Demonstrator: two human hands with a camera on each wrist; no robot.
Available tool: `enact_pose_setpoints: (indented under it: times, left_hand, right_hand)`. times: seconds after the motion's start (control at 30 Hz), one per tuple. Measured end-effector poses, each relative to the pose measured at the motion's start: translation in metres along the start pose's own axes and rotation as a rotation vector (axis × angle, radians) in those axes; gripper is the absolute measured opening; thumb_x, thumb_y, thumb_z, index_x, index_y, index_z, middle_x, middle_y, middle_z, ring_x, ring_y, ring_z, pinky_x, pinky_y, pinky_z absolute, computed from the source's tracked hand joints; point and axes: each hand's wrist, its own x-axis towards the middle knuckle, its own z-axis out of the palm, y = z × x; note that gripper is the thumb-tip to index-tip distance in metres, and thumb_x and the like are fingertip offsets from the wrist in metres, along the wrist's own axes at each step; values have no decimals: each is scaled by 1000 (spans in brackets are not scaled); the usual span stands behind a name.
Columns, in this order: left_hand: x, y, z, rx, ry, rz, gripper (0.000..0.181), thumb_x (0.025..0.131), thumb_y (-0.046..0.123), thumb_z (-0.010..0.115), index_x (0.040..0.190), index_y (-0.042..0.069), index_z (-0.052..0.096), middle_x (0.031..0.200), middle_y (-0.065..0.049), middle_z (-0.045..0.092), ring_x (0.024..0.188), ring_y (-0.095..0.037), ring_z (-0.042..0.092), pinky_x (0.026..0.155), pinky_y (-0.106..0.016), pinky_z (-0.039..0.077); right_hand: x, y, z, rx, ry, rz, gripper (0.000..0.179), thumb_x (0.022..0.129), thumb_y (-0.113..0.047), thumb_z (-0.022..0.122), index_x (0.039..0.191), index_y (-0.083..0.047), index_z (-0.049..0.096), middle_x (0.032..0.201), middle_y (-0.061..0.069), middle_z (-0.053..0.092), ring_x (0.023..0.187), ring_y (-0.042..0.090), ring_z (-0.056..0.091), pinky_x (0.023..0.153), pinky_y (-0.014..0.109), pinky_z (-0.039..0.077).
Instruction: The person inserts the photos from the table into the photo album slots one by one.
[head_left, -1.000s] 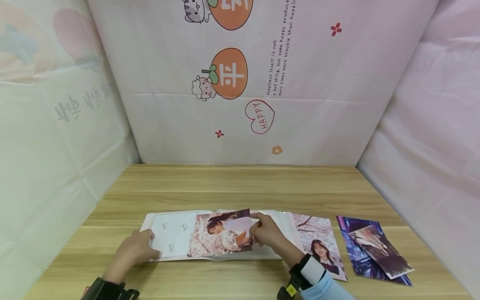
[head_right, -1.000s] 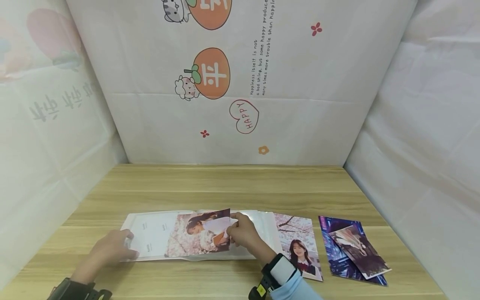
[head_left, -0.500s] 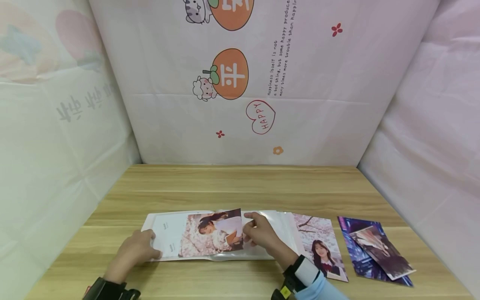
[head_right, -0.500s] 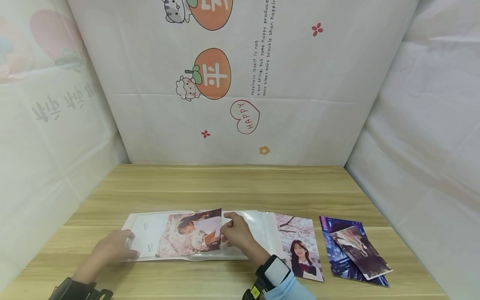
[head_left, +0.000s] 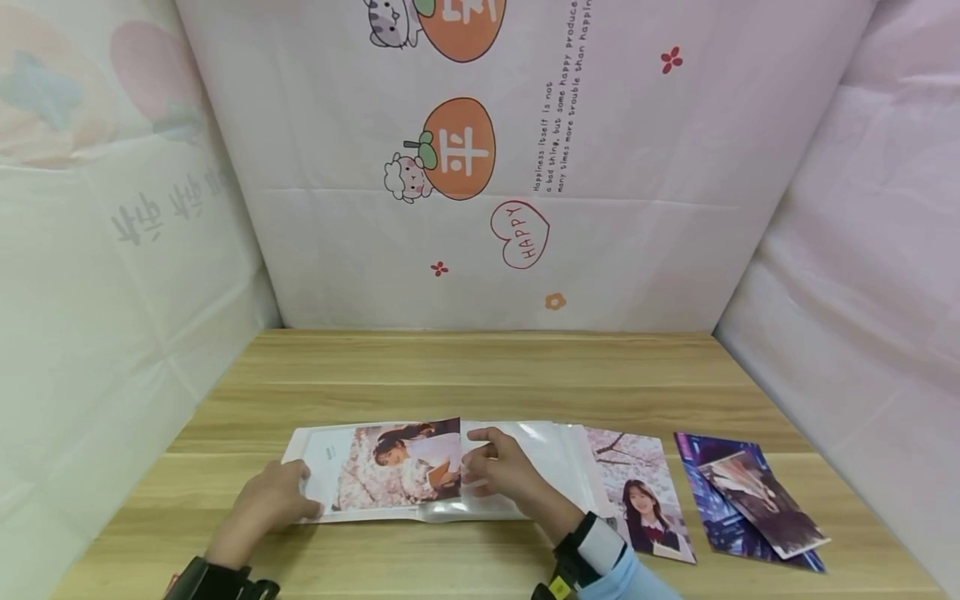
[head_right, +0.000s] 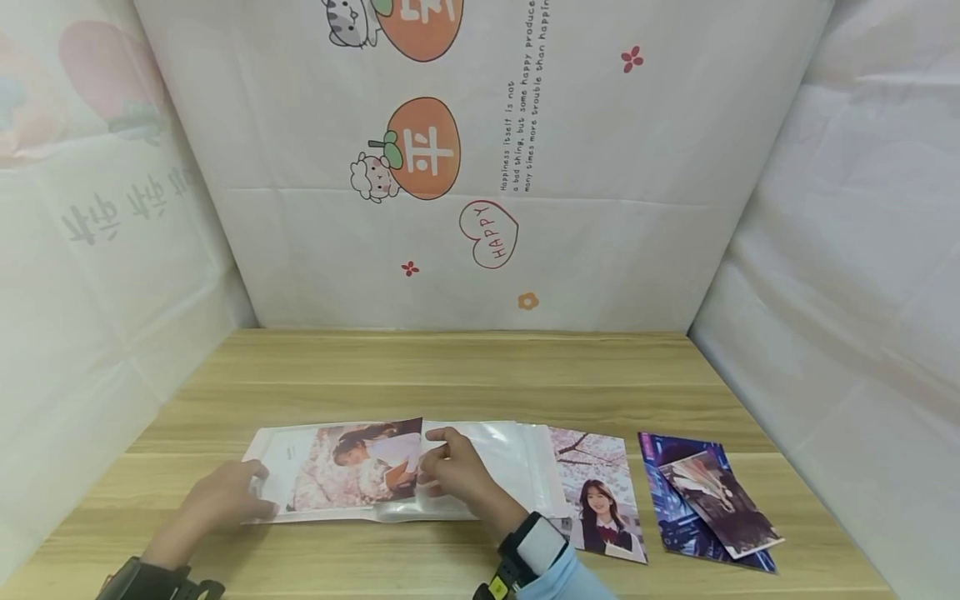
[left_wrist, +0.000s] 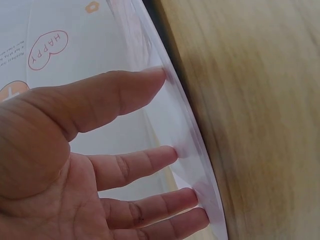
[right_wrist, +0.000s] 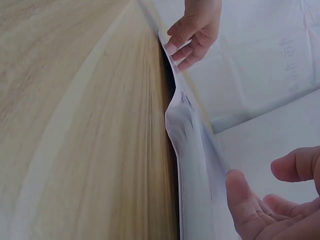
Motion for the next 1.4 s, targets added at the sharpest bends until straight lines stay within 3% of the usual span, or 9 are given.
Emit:
enact_pose_setpoints:
  times: [0.6, 1.4]
  left_hand:
    - [1, -1, 0, -4, -6, -7, 54, 65, 23, 76, 106, -8, 58, 94, -23, 55, 80, -30, 51, 69, -47, 45]
    - [0, 0, -1, 13, 19, 33, 53, 62, 20, 74, 104, -9, 58, 88, -21, 55, 76, -29, 51, 63, -45, 45]
  right_hand:
    - [2, -8, 29, 14, -154, -10, 46, 87, 1, 54, 130, 8, 41, 101, 19, 59, 87, 32, 61, 72, 42, 53]
    - [1, -7, 64, 39, -209, -1, 42, 83, 1, 58, 123, 4, 47, 110, 20, 53, 94, 30, 58, 79, 46, 50]
